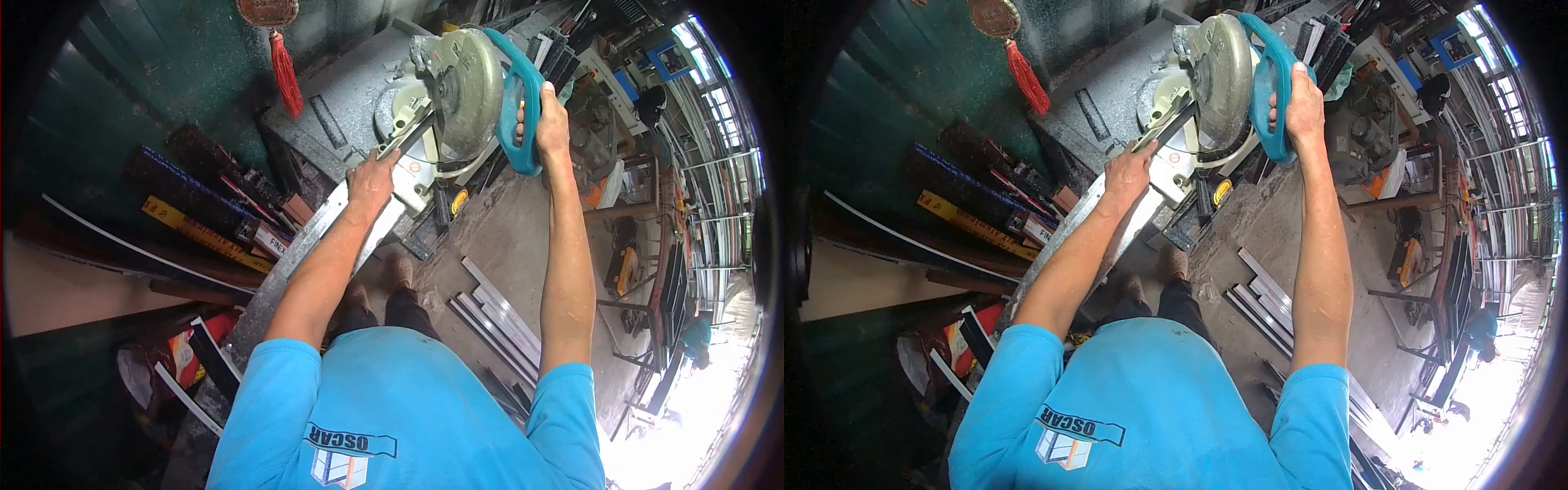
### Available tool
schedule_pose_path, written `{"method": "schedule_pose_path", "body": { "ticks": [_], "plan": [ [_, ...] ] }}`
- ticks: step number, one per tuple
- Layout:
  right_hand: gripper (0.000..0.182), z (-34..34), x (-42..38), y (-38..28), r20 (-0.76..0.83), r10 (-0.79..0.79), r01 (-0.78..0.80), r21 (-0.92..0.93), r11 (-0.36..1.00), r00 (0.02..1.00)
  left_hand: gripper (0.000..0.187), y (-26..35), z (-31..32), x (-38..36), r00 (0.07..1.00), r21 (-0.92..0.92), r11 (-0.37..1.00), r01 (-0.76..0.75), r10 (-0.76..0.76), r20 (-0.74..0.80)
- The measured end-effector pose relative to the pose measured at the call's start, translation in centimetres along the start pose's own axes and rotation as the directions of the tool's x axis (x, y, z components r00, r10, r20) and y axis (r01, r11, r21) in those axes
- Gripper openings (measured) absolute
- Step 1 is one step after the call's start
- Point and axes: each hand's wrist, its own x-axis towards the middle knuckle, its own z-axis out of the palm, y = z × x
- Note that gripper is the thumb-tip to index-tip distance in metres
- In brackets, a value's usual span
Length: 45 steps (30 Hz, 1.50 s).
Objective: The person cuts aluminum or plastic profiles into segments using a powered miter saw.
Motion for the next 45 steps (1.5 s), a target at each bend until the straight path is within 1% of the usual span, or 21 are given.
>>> {"method": "schedule_pose_path", "body": {
  "ticks": [1, 7, 11, 14, 17, 20, 24, 32, 41, 43, 45],
  "plan": [
    [0.066, 0.1, -0.1, 0.0, -0.007, 0.0, 0.0, 0.005, 1.0, 1.0, 0.047, 0.1, -0.1, 0.1, 1.0, 0.005, 1.0, 0.017, -0.017, 0.016],
    [0.065, 0.0, 0.1, 0.4, 0.001, 0.003, -0.003, 0.02, 1.0, 1.0, 0.047, 0.4, -0.6, 0.0, 0.999, -0.003, 0.999, 0.033, -0.033, 0.039],
    [0.065, 0.2, -0.1, 0.1, -0.025, 0.0, 0.0, 0.012, 1.0, 1.0, 0.046, 0.5, -0.7, 0.0, 0.999, 0.006, 0.999, 0.035, -0.035, 0.034],
    [0.064, 0.1, -0.1, -0.2, -0.017, 0.02, -0.02, 0.009, 1.0, 1.0, 0.047, 0.3, -0.5, 0.0, 0.999, -0.01, 1.0, 0.025, -0.025, 0.024],
    [0.061, 0.1, -0.2, -0.7, -0.004, 0.025, -0.025, 0.016, 1.0, 1.0, 0.047, 0.4, -0.6, -0.1, 1.0, 0.012, 1.0, 0.016, -0.016, 0.016],
    [0.062, 0.1, -0.1, -0.6, -0.005, 0.03, -0.03, 0.032, 0.999, 1.0, 0.047, 0.4, -0.6, -0.1, 1.0, 0.022, 1.0, 0.008, -0.009, 0.021],
    [0.062, 0.2, -0.1, -0.6, -0.027, 0.03, -0.029, 0.027, 0.999, 0.999, 0.046, 0.2, -0.2, -0.1, 1.0, 0.018, 1.0, 0.001, -0.001, -0.001],
    [0.063, 0.1, 0.0, 0.3, -0.009, -0.008, 0.008, -0.005, 1.0, 1.0, 0.046, -0.3, 0.6, 0.2, 0.998, 0.024, 1.0, -0.02, 0.021, -0.052],
    [0.059, 0.2, -0.6, 0.0, -0.013, -0.017, 0.017, -0.007, 1.0, 1.0, 0.047, 0.2, -0.1, 0.0, 1.0, 0.026, 1.0, 0.004, -0.003, -0.014],
    [0.059, 0.3, -0.8, 0.0, -0.018, -0.02, 0.02, -0.006, 1.0, 1.0, 0.043, 0.0, 0.2, 0.1, 1.0, -0.005, 1.0, 0.002, -0.002, 0.003],
    [0.059, 0.3, -0.9, 0.1, -0.024, -0.021, 0.021, -0.004, 1.0, 0.999, 0.043, 0.0, 0.2, 0.1, 1.0, 0.003, 1.0, 0.004, -0.004, 0.0]
  ]
}}
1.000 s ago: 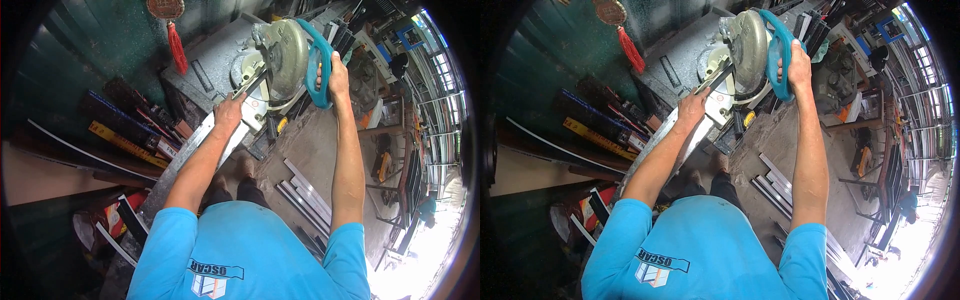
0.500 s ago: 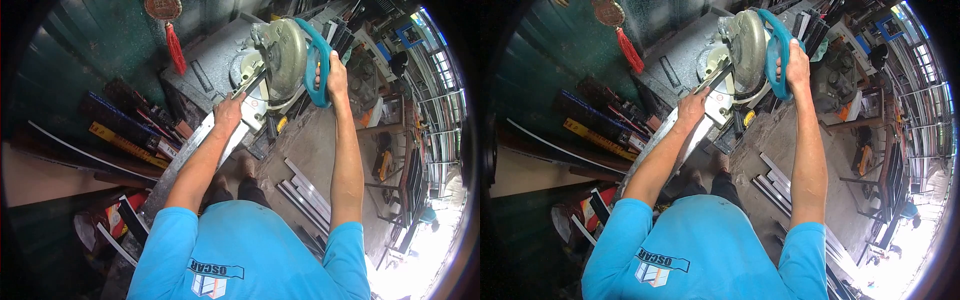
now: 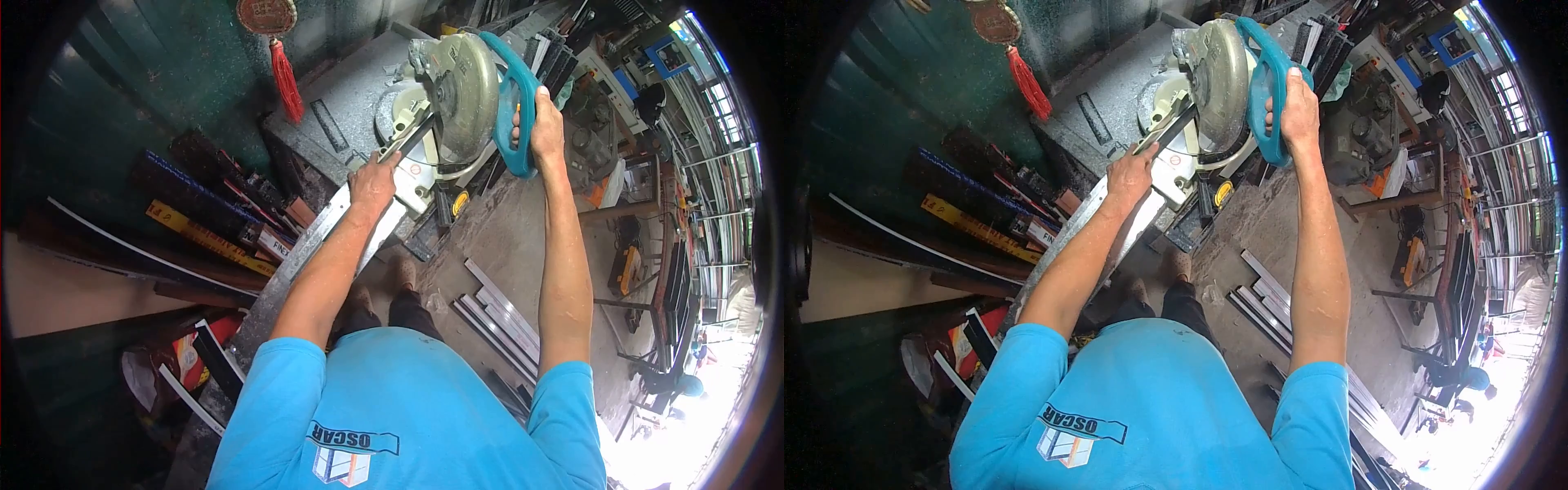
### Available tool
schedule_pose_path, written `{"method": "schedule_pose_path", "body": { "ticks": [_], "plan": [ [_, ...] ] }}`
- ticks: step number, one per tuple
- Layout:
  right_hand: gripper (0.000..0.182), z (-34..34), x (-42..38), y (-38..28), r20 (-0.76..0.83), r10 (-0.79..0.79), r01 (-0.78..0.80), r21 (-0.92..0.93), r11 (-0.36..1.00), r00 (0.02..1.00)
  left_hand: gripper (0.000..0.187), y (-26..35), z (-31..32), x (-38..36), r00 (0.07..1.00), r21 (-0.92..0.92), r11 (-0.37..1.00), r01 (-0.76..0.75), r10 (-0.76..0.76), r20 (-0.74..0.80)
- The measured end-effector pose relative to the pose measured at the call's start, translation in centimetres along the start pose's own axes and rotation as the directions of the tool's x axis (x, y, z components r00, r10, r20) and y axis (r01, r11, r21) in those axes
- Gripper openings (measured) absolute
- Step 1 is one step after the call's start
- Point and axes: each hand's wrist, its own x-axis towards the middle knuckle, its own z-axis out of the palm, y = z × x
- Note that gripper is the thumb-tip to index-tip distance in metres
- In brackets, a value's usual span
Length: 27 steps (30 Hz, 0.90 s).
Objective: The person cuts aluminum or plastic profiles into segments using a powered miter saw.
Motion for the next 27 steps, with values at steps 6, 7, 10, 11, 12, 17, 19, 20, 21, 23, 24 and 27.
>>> {"method": "schedule_pose_path", "body": {
  "ticks": [6, 7, 10, 11, 12, 17, 19, 20, 21, 23, 24, 27],
  "plan": [
    [0.057, 0.1, -0.4, 1.7, 0.012, -0.023, 0.023, 0.033, 0.999, 1.0, 0.043, -0.2, 0.3, 0.2, 1.0, 0.014, 1.0, -0.015, 0.015, -0.017],
    [0.057, 0.2, -0.6, 2.1, 0.009, -0.021, 0.021, 0.034, 0.999, 1.0, 0.043, -0.2, 0.4, 0.2, 1.0, 0.018, 1.0, -0.018, 0.019, -0.021],
    [0.056, 0.4, -1.1, 2.7, -0.003, -0.045, 0.045, 0.034, 0.998, 0.999, 0.042, -0.3, 0.4, 0.2, 0.999, 0.028, 0.999, -0.028, 0.029, -0.025],
    [0.056, 0.4, -1.2, 2.8, -0.008, -0.042, 0.043, 0.035, 0.998, 0.999, 0.042, -0.4, 0.4, 0.2, 0.999, 0.03, 0.999, -0.033, 0.034, -0.022],
    [0.058, 0.5, -1.2, 3.2, -0.019, -0.063, 0.063, 0.038, 0.997, 0.998, 0.043, -0.5, 0.4, 0.3, 0.999, 0.021, 0.999, -0.039, 0.039, -0.016],
    [0.06, 0.8, -1.7, 4.7, -0.051, -0.123, 0.123, 0.01, 0.992, 0.991, 0.044, -0.3, 0.1, 0.2, 0.997, 0.015, 0.998, -0.068, 0.068, -0.02],
    [0.06, 0.8, -1.8, 4.8, -0.058, -0.124, 0.124, -0.001, 0.992, 0.991, 0.049, 0.2, -0.4, 0.0, 0.998, 0.029, 0.999, -0.038, 0.039, -0.049],
    [0.059, 0.8, -1.8, 5.0, -0.054, -0.124, 0.125, 0.002, 0.992, 0.991, 0.049, 0.4, -0.7, -0.1, 0.998, 0.032, 0.999, -0.04, 0.041, -0.047],
    [0.058, 0.8, -1.9, 5.1, -0.049, -0.125, 0.126, 0.005, 0.992, 0.991, 0.048, 0.5, -0.8, -0.2, 0.998, 0.036, 0.999, -0.034, 0.036, -0.045],
    [0.058, 0.8, -2.0, 5.3, -0.054, -0.133, 0.134, 0.012, 0.991, 0.99, 0.048, 0.5, -0.8, 0.0, 0.998, 0.039, 0.999, -0.031, 0.032, -0.046],
    [0.057, 0.9, -2.1, 5.4, -0.056, -0.14, 0.141, 0.018, 0.99, 0.989, 0.045, 0.2, -0.5, 0.1, 0.998, 0.039, 0.998, -0.045, 0.047, -0.036],
    [0.056, 1.0, -2.2, 5.5, -0.053, -0.123, 0.125, 0.032, 0.992, 0.991, 0.043, -0.5, 0.2, 0.3, 0.998, 0.032, 0.998, -0.059, 0.06, -0.03]
  ]
}}
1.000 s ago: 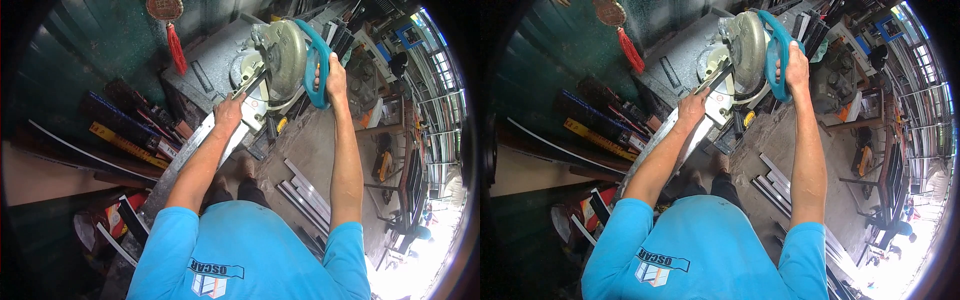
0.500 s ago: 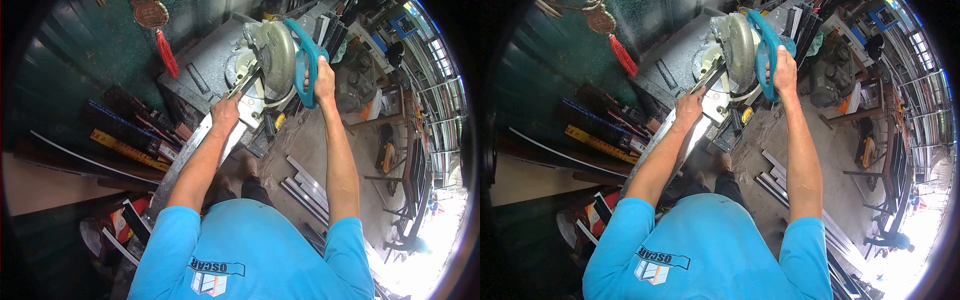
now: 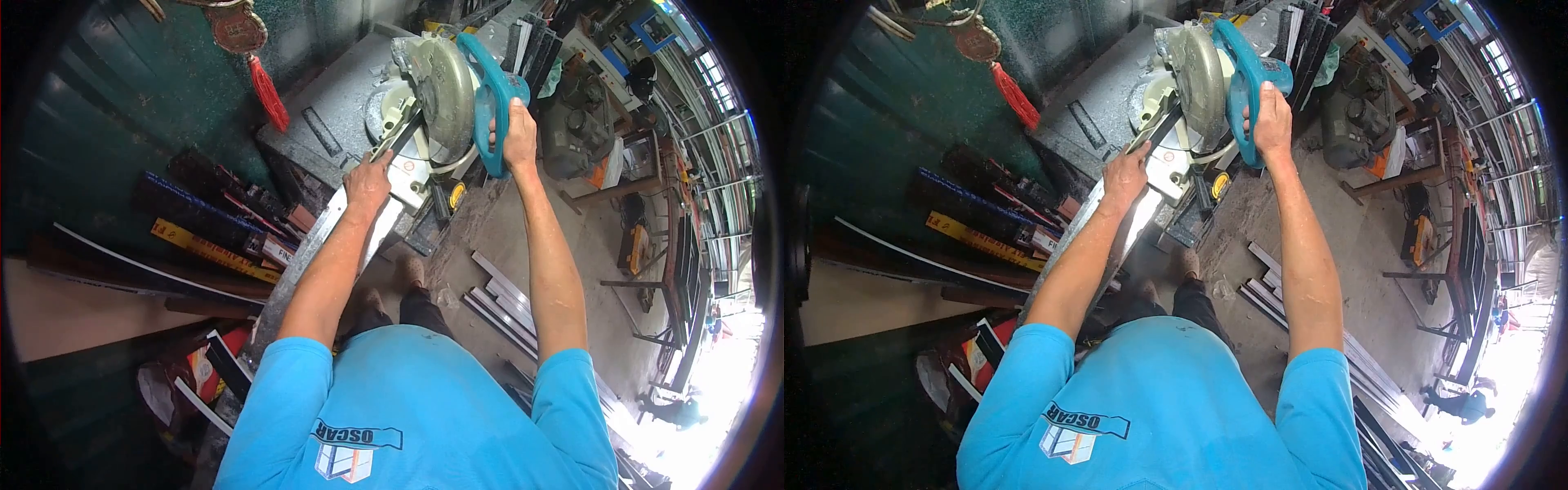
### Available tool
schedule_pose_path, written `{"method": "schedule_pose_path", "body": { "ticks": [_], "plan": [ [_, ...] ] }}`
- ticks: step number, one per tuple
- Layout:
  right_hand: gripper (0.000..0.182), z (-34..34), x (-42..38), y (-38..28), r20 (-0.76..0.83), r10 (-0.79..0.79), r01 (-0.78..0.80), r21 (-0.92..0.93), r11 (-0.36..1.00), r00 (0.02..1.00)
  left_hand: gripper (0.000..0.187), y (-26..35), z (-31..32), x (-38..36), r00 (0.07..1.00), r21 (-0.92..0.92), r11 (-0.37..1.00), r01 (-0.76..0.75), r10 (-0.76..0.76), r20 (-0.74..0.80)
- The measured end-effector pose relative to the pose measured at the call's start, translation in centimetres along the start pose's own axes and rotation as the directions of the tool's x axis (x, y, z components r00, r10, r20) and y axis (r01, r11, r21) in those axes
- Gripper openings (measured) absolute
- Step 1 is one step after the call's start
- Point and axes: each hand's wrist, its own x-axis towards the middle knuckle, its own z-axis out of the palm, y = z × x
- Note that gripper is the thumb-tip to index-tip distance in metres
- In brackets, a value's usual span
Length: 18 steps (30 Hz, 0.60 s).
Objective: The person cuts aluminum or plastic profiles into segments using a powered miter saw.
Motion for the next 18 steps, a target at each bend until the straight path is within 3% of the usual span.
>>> {"method": "schedule_pose_path", "body": {
  "ticks": [14, 18],
  "plan": [
    [0.054, 0.5, -1.4, 3.5, -0.026, -0.089, 0.089, 0.006, 0.996, 0.996, 0.041, 0.1, 0.1, -0.1, 0.999, -0.018, 1.0, -0.006, 0.005, -0.037],
    [0.056, 0.2, -0.4, 2.4, -0.004, -0.053, 0.053, 0.019, 0.998, 0.999, 0.044, 0.5, -0.1, -0.4, 0.999, -0.007, 1.0, 0.015, -0.016, -0.049]
  ]
}}
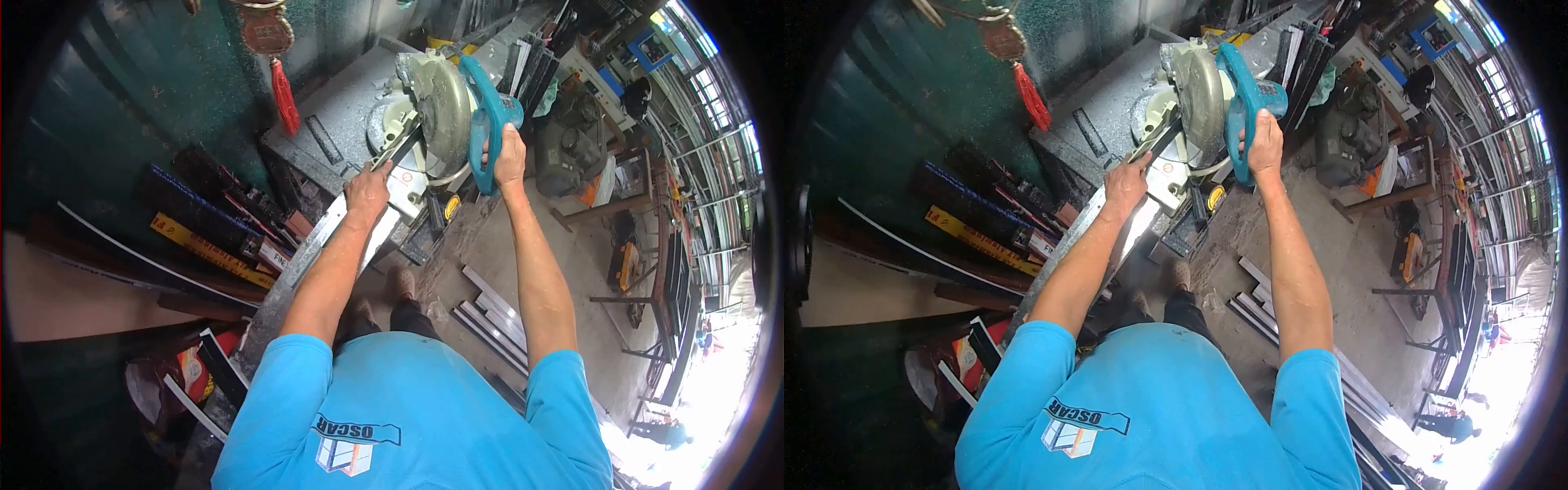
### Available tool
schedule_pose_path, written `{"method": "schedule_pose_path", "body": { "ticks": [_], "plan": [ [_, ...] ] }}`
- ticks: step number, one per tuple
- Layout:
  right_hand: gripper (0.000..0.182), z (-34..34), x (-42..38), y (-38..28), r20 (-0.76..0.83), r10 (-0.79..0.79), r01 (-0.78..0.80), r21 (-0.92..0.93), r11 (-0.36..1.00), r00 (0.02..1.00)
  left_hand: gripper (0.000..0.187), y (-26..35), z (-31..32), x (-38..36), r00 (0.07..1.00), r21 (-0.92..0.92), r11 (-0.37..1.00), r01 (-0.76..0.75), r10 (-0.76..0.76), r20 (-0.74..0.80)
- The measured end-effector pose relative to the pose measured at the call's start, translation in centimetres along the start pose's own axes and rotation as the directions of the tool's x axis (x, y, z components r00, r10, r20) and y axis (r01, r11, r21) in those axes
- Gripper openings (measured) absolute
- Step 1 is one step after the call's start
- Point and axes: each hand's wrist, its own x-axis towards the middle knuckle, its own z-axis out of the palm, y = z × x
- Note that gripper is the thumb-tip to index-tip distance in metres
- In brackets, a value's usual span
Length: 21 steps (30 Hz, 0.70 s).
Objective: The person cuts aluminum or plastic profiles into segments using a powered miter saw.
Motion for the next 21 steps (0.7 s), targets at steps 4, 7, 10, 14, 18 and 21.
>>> {"method": "schedule_pose_path", "body": {
  "ticks": [4, 7, 10, 14, 18, 21],
  "plan": [
    [0.063, -1.1, 4.1, -4.6, 0.105, 0.166, -0.171, 0.045, 0.984, 0.981, 0.049, 0.2, -0.5, 0.1, 0.999, 0.015, 1.0, 0.016, -0.016, 0.041],
    [0.069, -1.4, 7.5, -8.3, 0.122, 0.262, -0.262, -0.015, 0.965, 0.957, 0.049, 0.1, -0.6, 0.1, 0.998, -0.003, 1.0, 0.019, -0.019, 0.068],
    [0.076, -1.4, 9.4, -11.5, 0.155, 0.341, -0.338, -0.047, 0.94, 0.927, 0.047, 0.0, -0.6, -0.7, 1.0, -0.017, 1.0, -0.016, 0.016, 0.0],
    [0.079, -1.3, 9.7, -11.7, 0.135, 0.263, -0.256, -0.067, 0.964, 0.955, 0.047, -0.3, -1.0, -3.8, 0.956, 0.116, 0.981, -0.152, 0.176, -0.236],
    [0.078, -1.5, 9.7, -11.5, 0.178, 0.322, -0.315, -0.066, 0.947, 0.93, 0.048, -0.7, -1.6, -6.6, 0.992, 0.047, 0.992, -0.121, 0.122, -0.016],
    [0.08, -1.7, 9.9, -11.1, 0.206, 0.327, -0.326, -0.041, 0.945, 0.922, 0.047, -0.9, -2.5, -7.0, 0.974, -0.015, 0.975, -0.221, 0.222, 0.035]
  ]
}}
